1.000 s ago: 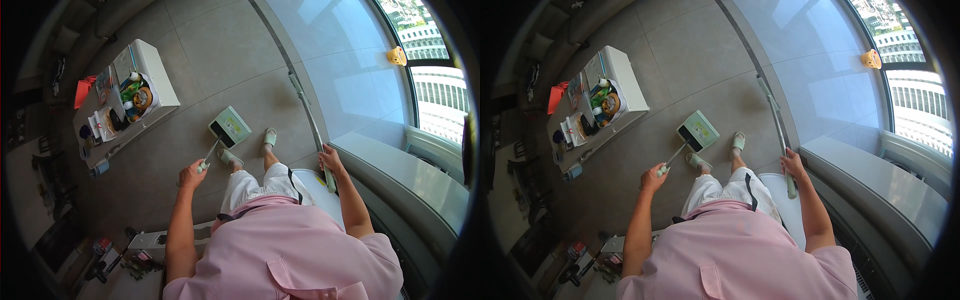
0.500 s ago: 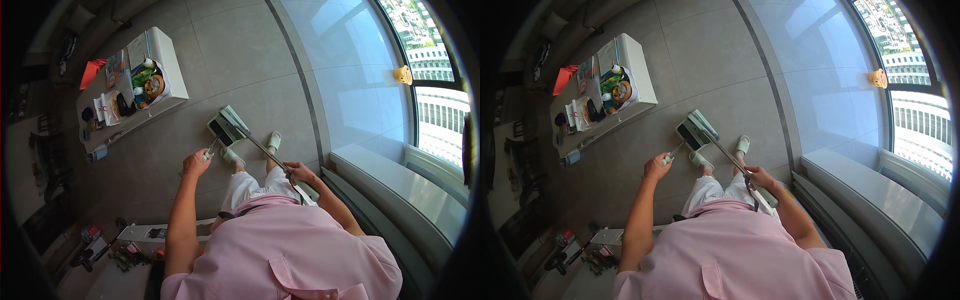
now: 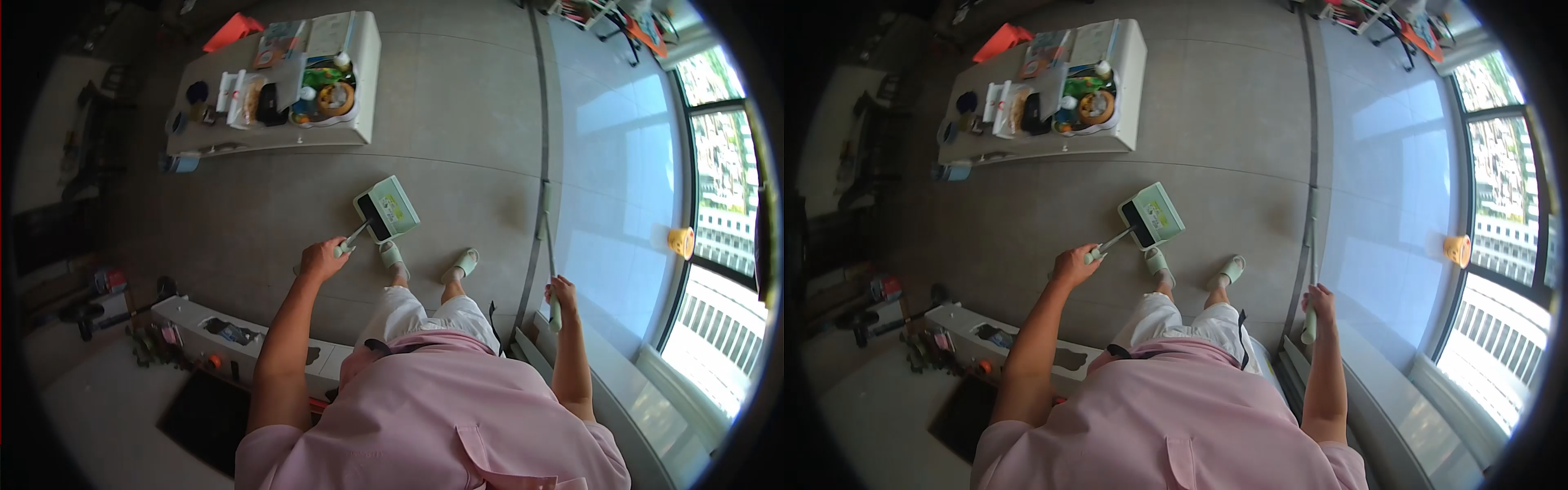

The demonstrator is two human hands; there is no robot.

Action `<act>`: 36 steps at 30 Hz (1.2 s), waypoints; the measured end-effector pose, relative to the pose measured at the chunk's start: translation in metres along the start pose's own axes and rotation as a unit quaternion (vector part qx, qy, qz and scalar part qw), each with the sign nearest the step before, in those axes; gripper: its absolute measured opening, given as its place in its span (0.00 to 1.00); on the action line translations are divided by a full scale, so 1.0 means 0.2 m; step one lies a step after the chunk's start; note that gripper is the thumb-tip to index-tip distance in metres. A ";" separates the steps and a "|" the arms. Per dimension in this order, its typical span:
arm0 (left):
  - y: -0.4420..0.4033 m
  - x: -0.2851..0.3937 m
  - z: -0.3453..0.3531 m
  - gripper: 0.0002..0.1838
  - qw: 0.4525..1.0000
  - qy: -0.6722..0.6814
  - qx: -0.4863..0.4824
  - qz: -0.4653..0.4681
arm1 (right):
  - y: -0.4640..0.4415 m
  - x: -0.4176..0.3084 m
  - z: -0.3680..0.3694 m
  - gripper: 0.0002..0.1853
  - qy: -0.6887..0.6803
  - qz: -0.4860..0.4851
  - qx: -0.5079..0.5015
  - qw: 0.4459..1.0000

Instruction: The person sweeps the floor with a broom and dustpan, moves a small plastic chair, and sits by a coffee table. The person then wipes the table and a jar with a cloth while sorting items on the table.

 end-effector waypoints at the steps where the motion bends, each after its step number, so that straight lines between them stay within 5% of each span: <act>1: 0.01 -0.03 0.01 0.17 1.000 -0.004 0.001 -0.013 | -0.11 -0.05 -0.03 0.07 0.008 -0.013 0.002 1.000; 6: -0.05 -0.12 0.04 0.17 0.997 0.014 0.029 -0.064 | -0.49 -0.32 0.06 0.08 0.019 -0.009 0.057 0.998; 10: -0.06 -0.17 -0.02 0.17 0.997 0.028 0.024 -0.071 | -0.70 -0.38 0.40 0.06 0.090 -0.016 -0.018 0.996; 12: -0.07 -0.21 -0.01 0.16 0.997 0.033 0.028 -0.069 | -0.78 -0.27 0.60 0.04 0.238 -0.026 -0.054 0.969; 19: -0.10 -0.29 0.01 0.17 0.996 0.054 0.022 -0.064 | 0.06 -0.03 1.20 0.08 0.458 0.021 -0.200 0.866; 21: -0.10 -0.32 0.01 0.17 0.997 0.054 0.024 -0.050 | 0.31 -0.10 1.26 0.20 0.409 0.063 -0.236 0.879; 25: -0.10 -0.41 0.06 0.17 0.996 0.066 0.012 -0.051 | 0.50 -0.10 1.17 0.25 0.339 0.057 -0.329 0.879; 33: 0.00 -0.48 0.13 0.17 0.993 0.100 0.053 -0.022 | 0.58 -0.16 1.15 0.25 0.358 -0.040 -0.203 0.910; 36: 0.03 -0.48 0.09 0.19 0.994 0.101 0.044 -0.023 | 0.62 -0.20 1.16 0.35 0.261 0.005 -0.185 0.947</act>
Point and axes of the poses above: each hand's wrist, its own y-axis away from the middle knuckle, its own z-axis out of the palm, x = y × z, the point moved 4 cm from there along -y, towards the middle knuckle, and after that the axes turned 6 degrees about -x, right-handed, at the moved point
